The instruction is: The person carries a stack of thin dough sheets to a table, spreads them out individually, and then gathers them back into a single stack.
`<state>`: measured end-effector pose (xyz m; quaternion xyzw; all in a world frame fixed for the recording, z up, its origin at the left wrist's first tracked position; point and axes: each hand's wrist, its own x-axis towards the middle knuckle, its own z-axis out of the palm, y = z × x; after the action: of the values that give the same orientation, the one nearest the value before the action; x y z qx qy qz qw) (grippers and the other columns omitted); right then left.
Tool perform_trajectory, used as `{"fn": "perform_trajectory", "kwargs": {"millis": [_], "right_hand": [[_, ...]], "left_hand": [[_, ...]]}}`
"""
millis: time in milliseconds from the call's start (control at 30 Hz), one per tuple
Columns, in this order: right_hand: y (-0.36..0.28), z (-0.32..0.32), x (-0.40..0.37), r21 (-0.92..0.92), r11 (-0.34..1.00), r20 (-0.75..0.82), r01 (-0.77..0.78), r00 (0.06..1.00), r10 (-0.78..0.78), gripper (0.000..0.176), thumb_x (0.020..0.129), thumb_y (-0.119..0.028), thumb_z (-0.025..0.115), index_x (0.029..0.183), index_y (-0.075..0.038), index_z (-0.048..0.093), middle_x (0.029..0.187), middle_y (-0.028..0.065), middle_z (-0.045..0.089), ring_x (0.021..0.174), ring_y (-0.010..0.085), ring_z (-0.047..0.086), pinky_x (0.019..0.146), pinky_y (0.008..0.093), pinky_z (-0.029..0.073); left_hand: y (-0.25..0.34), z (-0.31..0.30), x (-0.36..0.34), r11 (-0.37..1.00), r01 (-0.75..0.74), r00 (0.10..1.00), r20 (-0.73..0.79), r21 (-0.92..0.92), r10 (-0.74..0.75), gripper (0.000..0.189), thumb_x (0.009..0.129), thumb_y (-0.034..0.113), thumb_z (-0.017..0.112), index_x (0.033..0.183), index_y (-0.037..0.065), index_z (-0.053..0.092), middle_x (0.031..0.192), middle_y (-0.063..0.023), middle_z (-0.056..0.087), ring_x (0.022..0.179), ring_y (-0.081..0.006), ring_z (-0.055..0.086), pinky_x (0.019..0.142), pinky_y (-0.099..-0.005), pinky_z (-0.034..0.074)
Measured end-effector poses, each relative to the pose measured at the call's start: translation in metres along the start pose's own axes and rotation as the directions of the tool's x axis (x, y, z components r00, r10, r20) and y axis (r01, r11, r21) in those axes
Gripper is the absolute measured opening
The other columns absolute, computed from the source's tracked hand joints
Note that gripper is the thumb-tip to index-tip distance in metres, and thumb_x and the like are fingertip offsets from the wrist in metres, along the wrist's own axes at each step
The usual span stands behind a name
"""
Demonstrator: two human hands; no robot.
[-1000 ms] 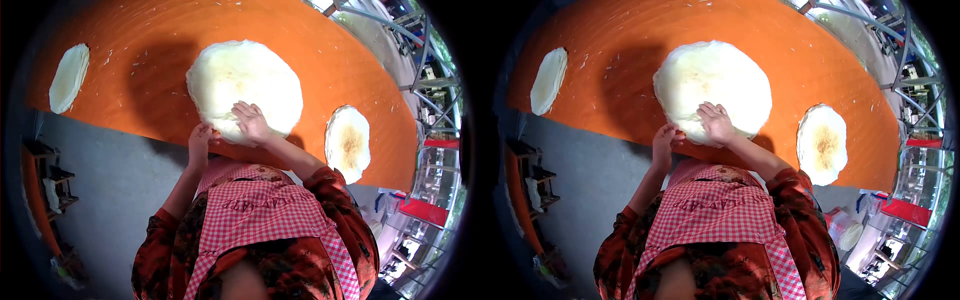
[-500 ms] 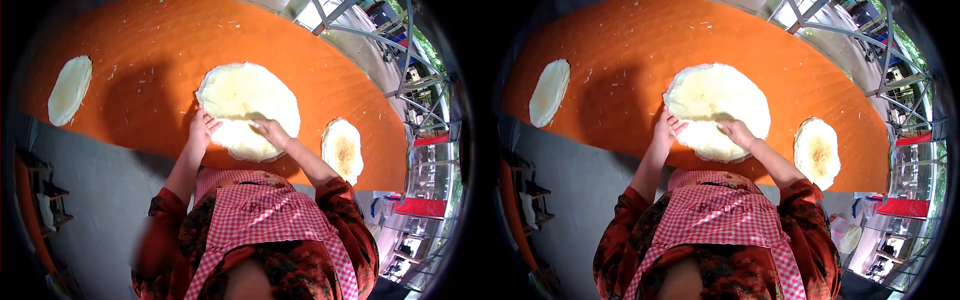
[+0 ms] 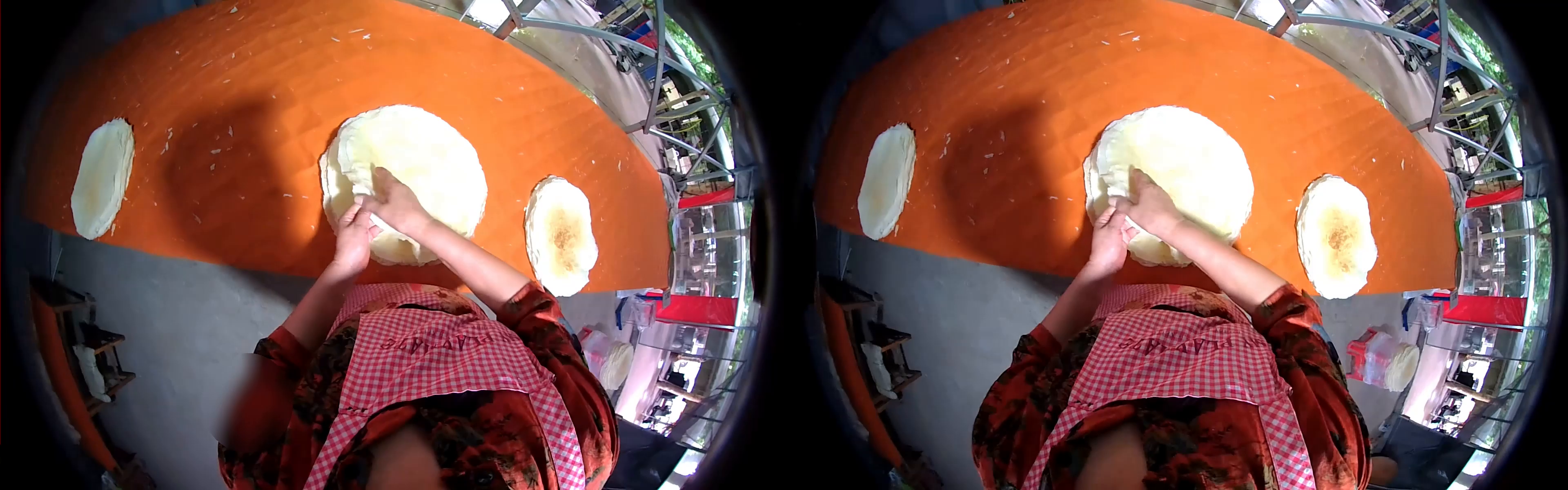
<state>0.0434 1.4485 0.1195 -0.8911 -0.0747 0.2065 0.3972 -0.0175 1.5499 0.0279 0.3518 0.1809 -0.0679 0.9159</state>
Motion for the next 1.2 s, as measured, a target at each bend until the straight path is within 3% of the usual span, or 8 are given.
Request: {"fn": "perform_trajectory", "kwargs": {"millis": [267, 467, 567, 700, 733, 867, 933, 1200], "right_hand": [[0.085, -0.020, 0.040, 0.087, 0.996, -0.167, -0.001, 0.986, 0.016, 0.021, 0.085, -0.020, 0.055, 0.084, -0.001, 0.063, 0.064, 0.0083, 0.056, 0.061, 0.0124, 0.050, 0.057, 0.0307, 0.046], [0.227, -0.272, 0.087, 0.110, 0.990, -0.224, -0.084, 0.969, 0.107, 0.011, 0.077, -0.016, 0.070, 0.079, -0.006, 0.066, 0.069, -0.0058, 0.053, 0.062, 0.0073, 0.050, 0.052, 0.0280, 0.043], [0.272, -0.394, 0.094, -0.458, 0.864, -0.463, -0.211, 0.886, -0.029, 0.031, 0.084, -0.038, 0.060, 0.079, -0.008, 0.066, 0.071, 0.0000, 0.061, 0.062, 0.0137, 0.056, 0.052, 0.0322, 0.045], [0.166, -0.460, 0.055, 0.071, 0.997, -0.474, 0.003, 0.880, 0.031, 0.035, 0.091, -0.035, 0.049, 0.088, -0.004, 0.064, 0.075, 0.0016, 0.061, 0.061, 0.0144, 0.057, 0.052, 0.0333, 0.046], [0.137, -0.445, 0.058, -0.316, 0.934, -0.396, 0.166, 0.872, -0.288, 0.030, 0.092, -0.028, 0.045, 0.087, -0.005, 0.063, 0.075, 0.0016, 0.060, 0.058, 0.0153, 0.055, 0.049, 0.0331, 0.044], [0.000, -0.309, 0.025, 0.118, 0.992, -0.257, -0.039, 0.964, 0.069, 0.016, 0.089, -0.014, 0.050, 0.082, -0.005, 0.061, 0.073, -0.0012, 0.057, 0.064, 0.0108, 0.055, 0.055, 0.0327, 0.044], [0.003, -0.224, 0.026, -0.504, 0.859, -0.111, 0.090, 0.980, -0.168, 0.022, 0.091, -0.014, 0.042, 0.087, -0.001, 0.059, 0.082, 0.0057, 0.060, 0.073, 0.0148, 0.056, 0.067, 0.0334, 0.047], [0.019, 0.014, 0.018, -0.675, 0.699, 0.068, 0.236, 0.963, -0.260, 0.018, 0.079, -0.013, 0.055, 0.085, 0.001, 0.064, 0.073, 0.0186, 0.065, 0.067, 0.0320, 0.066, 0.062, 0.0404, 0.053]], "left_hand": [[-0.001, -0.017, 0.004, 0.990, -0.004, 0.966, -0.256, 0.144, 0.041, 0.021, 0.094, 0.018, 0.054, 0.109, 0.004, 0.058, 0.099, -0.0035, 0.064, 0.081, -0.0131, 0.062, 0.060, -0.0244, 0.048], [-0.009, -0.051, 0.019, 0.971, 0.007, 0.954, -0.294, 0.240, 0.065, 0.022, 0.094, 0.016, 0.052, 0.110, 0.001, 0.056, 0.093, -0.0062, 0.064, 0.073, -0.0156, 0.063, 0.055, -0.0271, 0.048], [-0.013, -0.061, 0.026, 0.965, 0.054, 0.948, -0.315, 0.259, 0.032, 0.025, 0.093, 0.018, 0.054, 0.111, 0.001, 0.056, 0.094, -0.0058, 0.064, 0.075, -0.0158, 0.063, 0.055, -0.0282, 0.048], [0.011, -0.024, 0.004, 0.955, 0.110, 0.925, -0.380, 0.275, 0.003, 0.026, 0.093, 0.020, 0.054, 0.112, 0.002, 0.056, 0.096, -0.0054, 0.064, 0.080, -0.0152, 0.061, 0.057, -0.0288, 0.049], [0.015, -0.019, 0.001, 0.956, 0.120, 0.924, -0.382, 0.268, -0.009, 0.026, 0.093, 0.020, 0.054, 0.112, 0.003, 0.056, 0.097, -0.0053, 0.063, 0.081, -0.0150, 0.061, 0.057, -0.0289, 0.049], [0.008, -0.020, 0.003, 0.924, 0.096, 0.944, -0.330, 0.370, 0.034, 0.023, 0.094, 0.020, 0.053, 0.109, 0.003, 0.058, 0.094, -0.0043, 0.064, 0.076, -0.0133, 0.060, 0.056, -0.0273, 0.050], [0.008, -0.018, 0.002, 0.920, 0.070, 0.958, -0.282, 0.386, 0.045, 0.022, 0.094, 0.020, 0.053, 0.107, 0.003, 0.059, 0.091, -0.0036, 0.064, 0.074, -0.0122, 0.060, 0.054, -0.0257, 0.049], [-0.007, -0.008, -0.002, 0.867, -0.104, 0.966, -0.160, 0.487, 0.206, 0.014, 0.096, 0.014, 0.050, 0.093, 0.002, 0.059, 0.070, 0.0010, 0.055, 0.054, -0.0057, 0.046, 0.045, -0.0225, 0.041]]}}
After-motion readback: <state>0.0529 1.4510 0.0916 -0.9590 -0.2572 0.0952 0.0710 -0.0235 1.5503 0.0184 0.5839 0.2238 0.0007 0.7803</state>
